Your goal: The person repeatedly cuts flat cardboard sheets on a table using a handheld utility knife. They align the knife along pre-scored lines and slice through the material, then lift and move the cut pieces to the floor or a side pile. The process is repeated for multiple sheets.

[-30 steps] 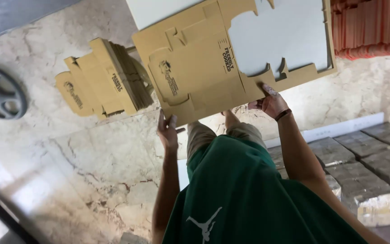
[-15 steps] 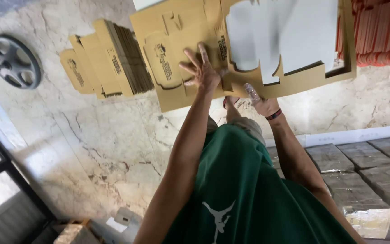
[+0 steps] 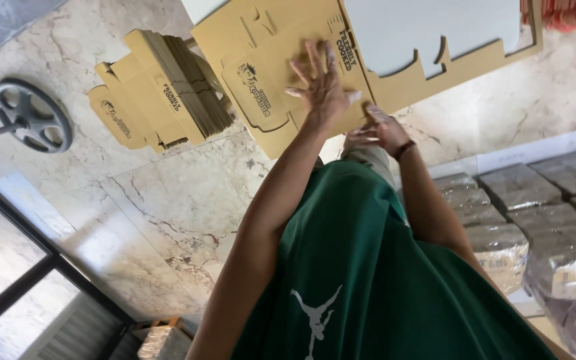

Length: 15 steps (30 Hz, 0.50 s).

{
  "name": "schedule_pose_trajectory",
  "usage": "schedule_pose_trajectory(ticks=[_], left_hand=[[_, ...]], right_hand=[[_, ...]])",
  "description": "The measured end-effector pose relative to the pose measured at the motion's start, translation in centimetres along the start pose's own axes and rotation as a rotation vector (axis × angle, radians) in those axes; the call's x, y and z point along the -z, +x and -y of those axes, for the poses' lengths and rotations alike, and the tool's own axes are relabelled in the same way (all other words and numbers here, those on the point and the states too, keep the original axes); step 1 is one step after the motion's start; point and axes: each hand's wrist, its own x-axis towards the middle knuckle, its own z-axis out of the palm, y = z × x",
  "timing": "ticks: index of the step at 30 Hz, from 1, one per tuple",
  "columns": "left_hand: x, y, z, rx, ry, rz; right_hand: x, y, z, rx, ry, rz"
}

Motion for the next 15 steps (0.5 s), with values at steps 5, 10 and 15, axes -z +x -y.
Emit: schedule_pose_trajectory(ticks=[5, 10, 15], left_hand=[[1.9, -1.3, -2.5, 0.062, -0.069, 0.131], [4.6, -1.6, -4.2, 0.124, -0.177, 0.179], [4.0, -1.6, -3.1, 0.089, -0.328, 0.231]], right_hand=[[-2.9, 1.2, -2.2, 0.332, -0.068, -0.374], [-2.6, 1.1, -1.8, 0.754, -0.309, -0.434], [-2.7, -1.1, -1.1, 0.369, -0.135, -0.374]])
